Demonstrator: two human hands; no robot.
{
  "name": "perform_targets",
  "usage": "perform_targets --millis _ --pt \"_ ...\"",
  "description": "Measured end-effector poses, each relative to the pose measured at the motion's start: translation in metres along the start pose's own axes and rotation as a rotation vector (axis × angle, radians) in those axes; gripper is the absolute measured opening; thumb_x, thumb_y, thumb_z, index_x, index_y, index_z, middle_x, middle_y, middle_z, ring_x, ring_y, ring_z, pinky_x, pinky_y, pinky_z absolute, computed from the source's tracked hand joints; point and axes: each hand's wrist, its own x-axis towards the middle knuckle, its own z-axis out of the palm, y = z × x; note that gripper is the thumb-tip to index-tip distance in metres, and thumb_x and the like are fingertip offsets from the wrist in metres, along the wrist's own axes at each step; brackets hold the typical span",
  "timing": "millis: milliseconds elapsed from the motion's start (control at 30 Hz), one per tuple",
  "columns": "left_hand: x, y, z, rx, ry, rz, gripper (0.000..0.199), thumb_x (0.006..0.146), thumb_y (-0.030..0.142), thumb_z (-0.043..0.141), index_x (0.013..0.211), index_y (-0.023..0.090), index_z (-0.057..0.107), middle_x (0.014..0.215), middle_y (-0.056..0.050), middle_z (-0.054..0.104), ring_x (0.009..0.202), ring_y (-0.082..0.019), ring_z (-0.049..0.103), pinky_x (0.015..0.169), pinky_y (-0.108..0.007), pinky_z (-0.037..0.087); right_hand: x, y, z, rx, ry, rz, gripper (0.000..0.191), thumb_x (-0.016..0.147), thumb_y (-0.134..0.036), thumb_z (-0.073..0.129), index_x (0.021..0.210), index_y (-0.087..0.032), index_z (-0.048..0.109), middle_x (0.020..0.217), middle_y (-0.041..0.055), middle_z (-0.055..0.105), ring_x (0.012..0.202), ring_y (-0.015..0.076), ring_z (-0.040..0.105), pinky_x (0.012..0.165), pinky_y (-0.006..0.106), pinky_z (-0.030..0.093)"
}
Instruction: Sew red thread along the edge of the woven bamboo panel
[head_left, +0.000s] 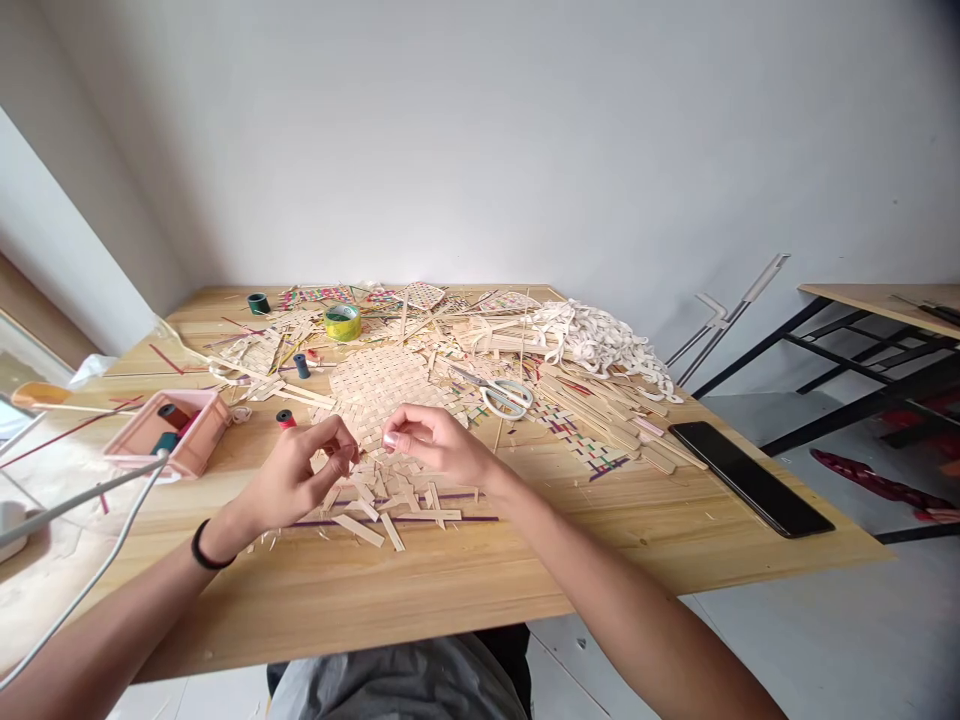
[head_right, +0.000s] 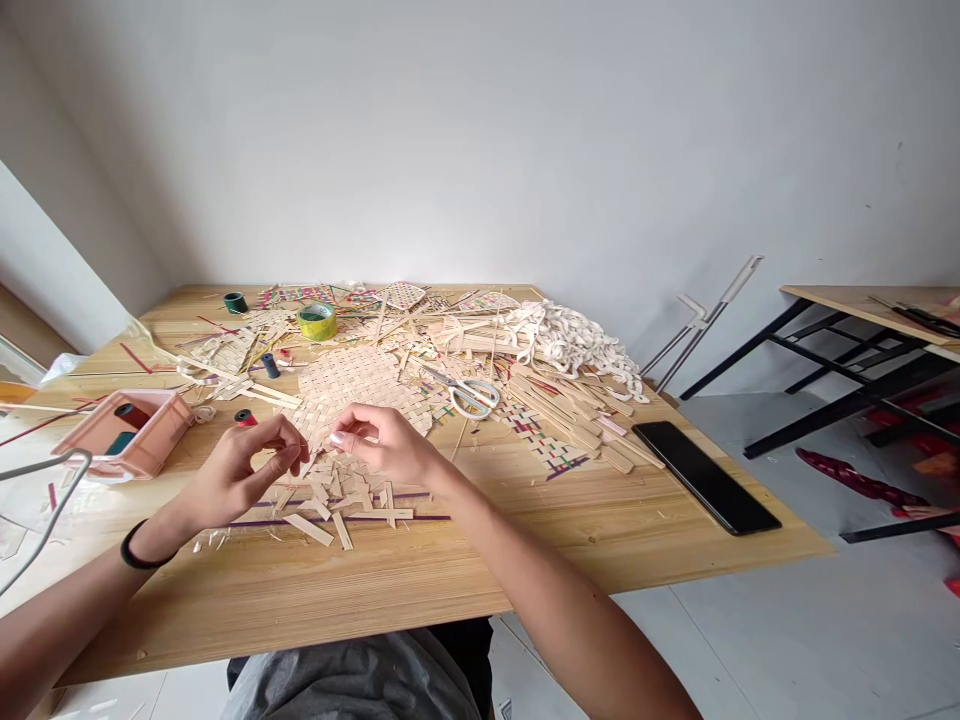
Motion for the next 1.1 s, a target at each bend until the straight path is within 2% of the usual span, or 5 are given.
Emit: perform_targets --millis 167,333,600,1100 --pt "0.002 -0.009 -0.008 -0.047 0.037 -0.096 0.016 0.097 0.028 0.057 0.085 0.019 0.062 0.080 -0.005 0.073 0.073 -0.019 0.067 0.066 -0.028 0.050 0.003 0.000 -0.006 0.142 0.017 0.011 0.033 0.091 -0.049 0.074 0.091 -0.017 0.063 0.089 0.0039 0.070 0.088 0.0174 0.068 0.089 0.034 0.052" --pt "0.004 -0.020 -0.020 -0.177 0.128 -0.184 0.026 0.097 0.038 0.062 0.080 0.019 0.060 0.077 -0.006 0.072 0.069 -0.020 0.067 0.065 -0.030 0.050 0.005 0.001 -0.011 0.208 0.047 0.002 0.035 0.090 -0.050 0.075 0.088 -0.017 0.062 0.084 0.0023 0.069 0.078 0.0152 0.067 0.080 0.032 0.056" --pt "0.007 -0.039 -0.037 -0.387 0.230 -0.216 0.024 0.095 0.037 0.066 0.080 0.019 0.060 0.077 -0.006 0.072 0.069 -0.021 0.066 0.068 -0.032 0.052 0.007 0.009 -0.024 0.164 0.139 0.029 0.038 0.085 -0.052 0.078 0.087 -0.017 0.063 0.076 -0.0012 0.065 0.065 0.0112 0.059 0.066 0.027 0.049" --pt "0.009 -0.048 -0.048 -0.383 0.358 -0.227 0.014 0.091 0.026 0.064 0.079 0.019 0.060 0.074 -0.002 0.069 0.067 -0.017 0.062 0.066 -0.031 0.049 0.007 0.022 -0.062 -0.062 0.297 0.072 0.037 0.081 -0.052 0.076 0.089 -0.018 0.063 0.069 -0.0033 0.055 0.059 0.0114 0.050 0.056 0.025 0.042"
